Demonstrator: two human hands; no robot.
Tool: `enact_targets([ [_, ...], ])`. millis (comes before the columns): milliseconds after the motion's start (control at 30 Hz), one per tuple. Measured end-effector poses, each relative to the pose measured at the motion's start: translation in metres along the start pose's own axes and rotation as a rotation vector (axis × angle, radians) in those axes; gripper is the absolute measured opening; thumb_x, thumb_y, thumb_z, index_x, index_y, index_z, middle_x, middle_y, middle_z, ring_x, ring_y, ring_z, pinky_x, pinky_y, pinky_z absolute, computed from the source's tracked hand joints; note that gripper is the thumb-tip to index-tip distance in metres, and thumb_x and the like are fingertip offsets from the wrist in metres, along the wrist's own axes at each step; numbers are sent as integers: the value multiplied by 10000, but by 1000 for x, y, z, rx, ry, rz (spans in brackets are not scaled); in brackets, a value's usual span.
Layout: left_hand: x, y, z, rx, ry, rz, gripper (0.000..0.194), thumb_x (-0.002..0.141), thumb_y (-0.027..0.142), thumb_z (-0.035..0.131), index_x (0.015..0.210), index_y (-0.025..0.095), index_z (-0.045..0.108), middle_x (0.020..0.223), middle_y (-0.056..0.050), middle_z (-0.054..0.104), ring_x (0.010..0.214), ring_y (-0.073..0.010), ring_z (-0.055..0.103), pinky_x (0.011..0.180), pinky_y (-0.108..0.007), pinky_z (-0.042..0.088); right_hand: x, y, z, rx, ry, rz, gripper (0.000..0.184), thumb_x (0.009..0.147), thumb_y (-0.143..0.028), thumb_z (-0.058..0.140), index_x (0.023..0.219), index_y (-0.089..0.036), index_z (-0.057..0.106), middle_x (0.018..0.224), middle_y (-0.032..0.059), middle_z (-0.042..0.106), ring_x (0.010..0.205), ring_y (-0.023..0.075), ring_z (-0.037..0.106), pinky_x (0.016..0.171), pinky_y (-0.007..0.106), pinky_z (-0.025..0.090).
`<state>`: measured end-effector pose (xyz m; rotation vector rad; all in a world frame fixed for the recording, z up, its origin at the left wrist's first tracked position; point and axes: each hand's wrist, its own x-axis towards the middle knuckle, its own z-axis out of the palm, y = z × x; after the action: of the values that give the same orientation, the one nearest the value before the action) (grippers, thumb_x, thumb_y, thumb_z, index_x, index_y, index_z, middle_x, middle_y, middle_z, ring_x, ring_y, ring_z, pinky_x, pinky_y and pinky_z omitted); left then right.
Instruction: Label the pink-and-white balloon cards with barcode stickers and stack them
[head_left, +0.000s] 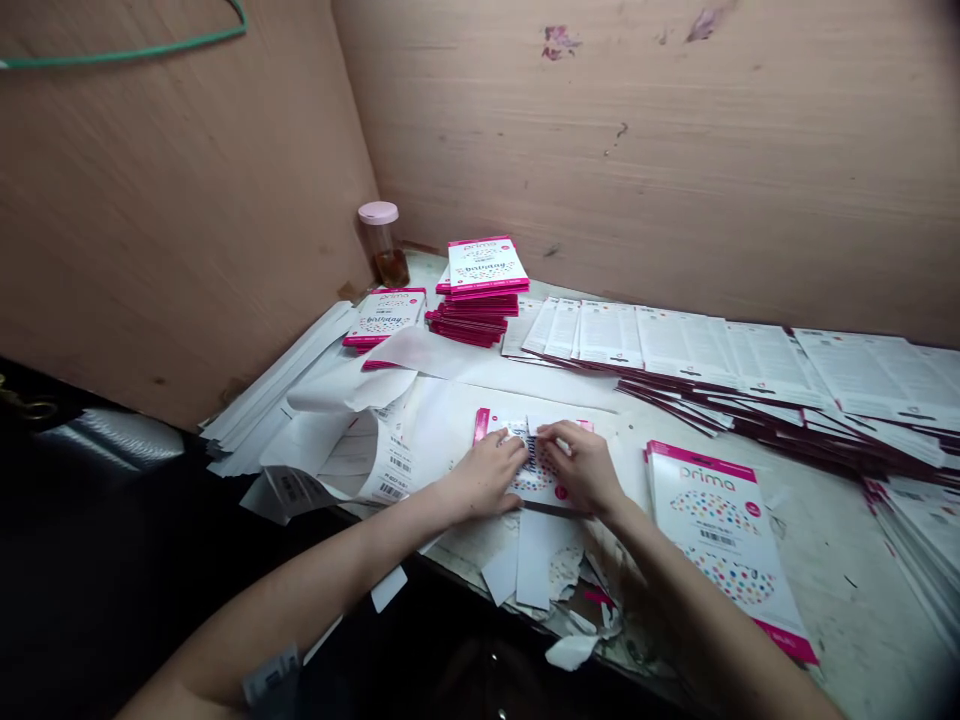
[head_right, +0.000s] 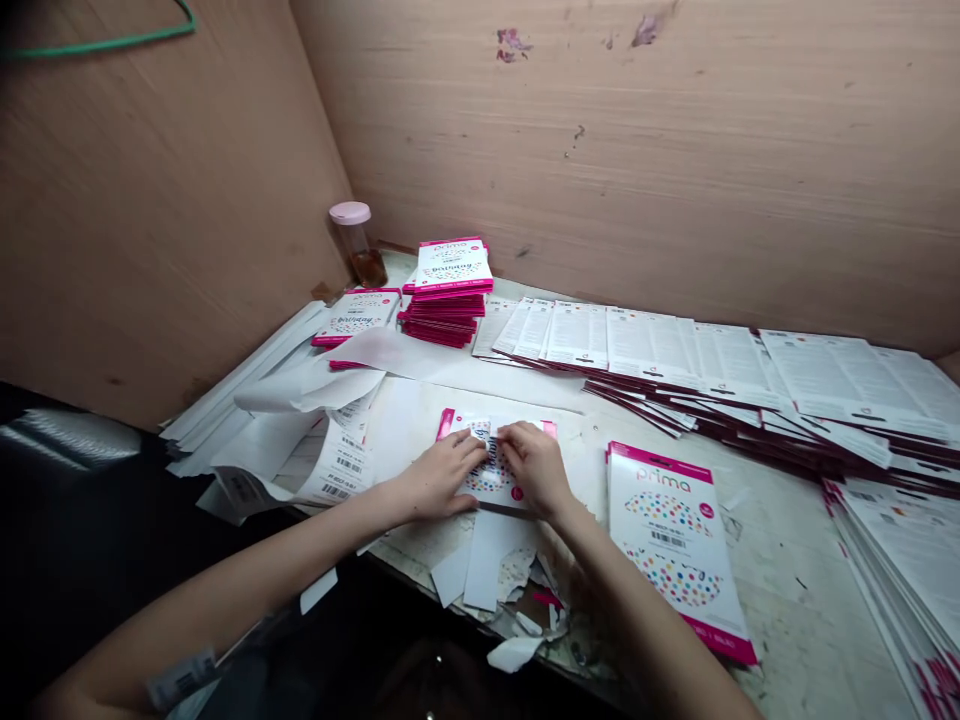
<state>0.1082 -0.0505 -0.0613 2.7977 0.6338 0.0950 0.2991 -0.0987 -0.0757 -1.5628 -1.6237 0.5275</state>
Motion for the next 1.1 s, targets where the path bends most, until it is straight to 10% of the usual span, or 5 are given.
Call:
enact_targets([
  [200, 1, -3, 1, 37, -54, -50, 835, 745, 405, 731, 1445, 146, 356, 1511, -163, 361, 1275, -364, 414, 1019, -447, 399, -37, 5, 22, -141, -20, -115, 240, 933, -227, 460, 992, -231, 693, 1164, 88, 691, 1202, 251, 591, 1010, 467, 497],
  [567, 7, -6, -3, 211, -152, 44, 682, 799, 534, 636, 1379, 205, 490, 1556, 7, 343, 1188, -379, 452, 996, -428, 368, -123, -40, -6, -474, -266, -507, 248, 850, -199, 621, 1077, -99, 632, 1074, 155, 678, 1021, 274, 618, 851, 421, 582],
  [1100, 10, -20, 3, 95, -130, 124, 731, 760, 516, 727, 1384, 227, 478, 1517, -50, 412, 1359, -397, 346, 1097, -473, 282, -126, -42, 6, -712, -211, -767, 330, 874, -55, 402, 1098, -24, 643, 1065, 201, 697, 984, 290, 649, 843, 437, 568],
])
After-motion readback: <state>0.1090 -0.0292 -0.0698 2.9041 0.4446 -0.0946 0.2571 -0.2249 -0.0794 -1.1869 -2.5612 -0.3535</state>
